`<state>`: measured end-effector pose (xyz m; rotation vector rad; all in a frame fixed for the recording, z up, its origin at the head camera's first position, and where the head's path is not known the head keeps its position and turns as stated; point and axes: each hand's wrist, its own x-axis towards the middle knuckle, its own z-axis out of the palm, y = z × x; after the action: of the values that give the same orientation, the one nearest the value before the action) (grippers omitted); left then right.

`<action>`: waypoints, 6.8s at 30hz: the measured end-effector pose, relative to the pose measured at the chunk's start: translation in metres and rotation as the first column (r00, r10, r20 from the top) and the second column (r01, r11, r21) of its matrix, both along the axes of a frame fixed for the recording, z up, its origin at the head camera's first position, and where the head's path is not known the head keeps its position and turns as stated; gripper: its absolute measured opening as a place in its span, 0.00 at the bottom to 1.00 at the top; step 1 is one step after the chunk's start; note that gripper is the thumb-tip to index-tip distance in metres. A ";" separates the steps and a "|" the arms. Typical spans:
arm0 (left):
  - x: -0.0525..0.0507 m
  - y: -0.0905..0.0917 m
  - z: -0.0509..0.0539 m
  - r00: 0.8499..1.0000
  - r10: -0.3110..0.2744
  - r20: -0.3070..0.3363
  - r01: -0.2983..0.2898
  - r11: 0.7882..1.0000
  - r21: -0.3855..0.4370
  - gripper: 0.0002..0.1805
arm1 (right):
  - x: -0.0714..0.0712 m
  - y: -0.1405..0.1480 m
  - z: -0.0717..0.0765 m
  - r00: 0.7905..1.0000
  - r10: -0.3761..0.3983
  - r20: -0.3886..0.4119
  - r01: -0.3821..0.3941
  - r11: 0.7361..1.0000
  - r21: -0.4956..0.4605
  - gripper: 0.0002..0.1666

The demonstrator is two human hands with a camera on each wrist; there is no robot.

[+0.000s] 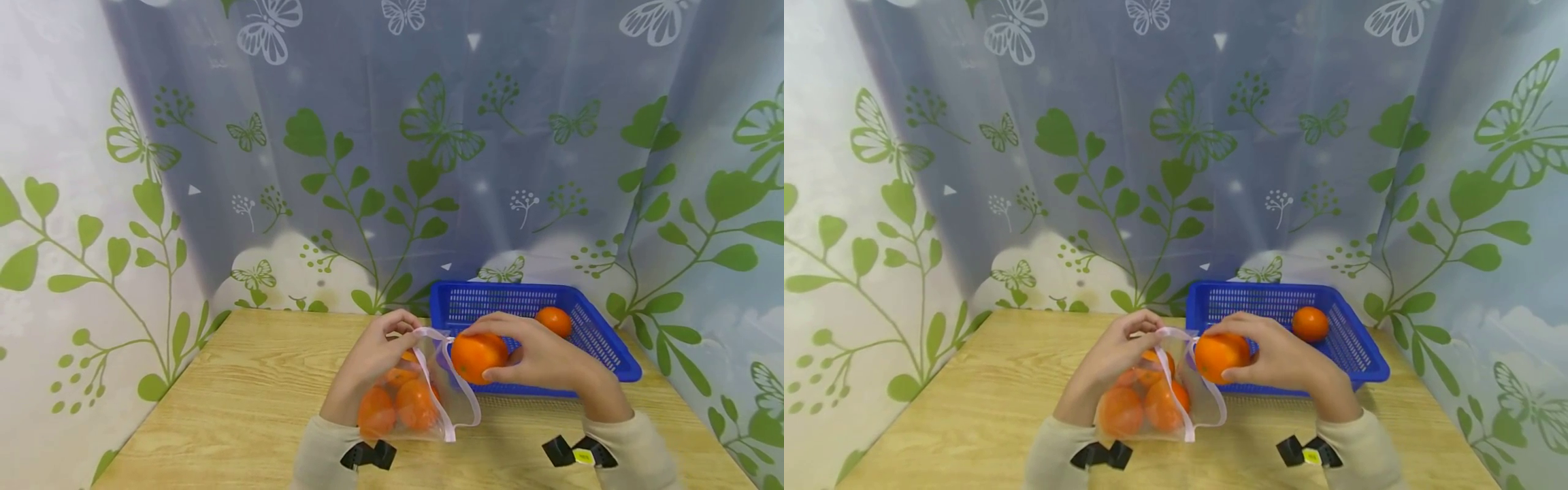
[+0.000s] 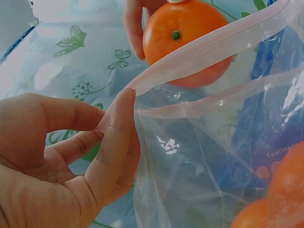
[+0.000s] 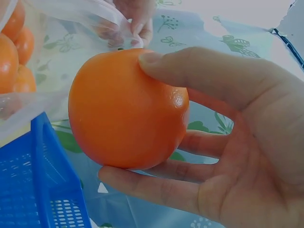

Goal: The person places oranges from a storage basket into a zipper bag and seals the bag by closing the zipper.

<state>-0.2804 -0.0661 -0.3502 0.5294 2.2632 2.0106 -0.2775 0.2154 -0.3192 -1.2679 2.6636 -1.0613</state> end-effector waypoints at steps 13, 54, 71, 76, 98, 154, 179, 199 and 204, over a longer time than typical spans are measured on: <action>0.000 -0.001 0.000 1.000 -0.001 0.002 0.001 1.000 -0.006 0.07 | 0.004 -0.015 -0.006 0.999 0.048 -0.002 -0.048 0.998 0.034 0.31; 0.003 -0.001 0.002 1.000 -0.014 0.005 0.014 1.000 0.009 0.07 | 0.003 -0.051 -0.033 0.984 0.078 -0.160 -0.043 0.976 0.212 0.34; 0.001 -0.002 0.002 1.000 0.000 -0.002 0.000 1.000 0.001 0.07 | 0.003 -0.052 -0.035 0.989 0.100 -0.105 -0.072 0.968 0.241 0.34; 0.002 -0.002 0.002 1.000 0.016 -0.006 -0.016 1.000 -0.003 0.07 | 0.001 -0.051 -0.034 0.987 0.155 -0.049 -0.138 0.959 0.247 0.37; 0.004 -0.004 0.005 1.000 0.017 -0.006 -0.017 1.000 0.010 0.06 | 0.001 -0.059 -0.041 0.985 0.107 -0.136 -0.080 0.979 0.189 0.41; 0.002 -0.005 0.004 1.000 0.023 -0.012 -0.023 1.000 0.010 0.07 | -0.015 -0.070 -0.056 0.823 -0.075 -0.563 0.112 0.993 0.031 0.24; -0.001 -0.003 0.002 0.998 0.061 -0.018 -0.061 0.998 0.032 0.06 | -0.010 -0.045 -0.020 0.913 -0.117 -0.391 0.145 0.988 0.043 0.23; 0.001 -0.004 0.003 0.998 0.060 -0.025 -0.060 0.998 0.022 0.06 | -0.037 -0.017 0.009 0.954 -0.083 -0.288 0.172 0.939 0.298 0.19; 0.001 -0.004 0.004 0.998 0.063 -0.018 -0.063 0.998 0.017 0.06 | -0.052 -0.009 0.012 0.968 -0.114 -0.222 0.184 0.926 0.329 0.20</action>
<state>-0.2795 -0.0701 -0.3465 0.4865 2.3039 2.0639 -0.3293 0.2062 -0.3068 -1.1677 2.9597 -0.4522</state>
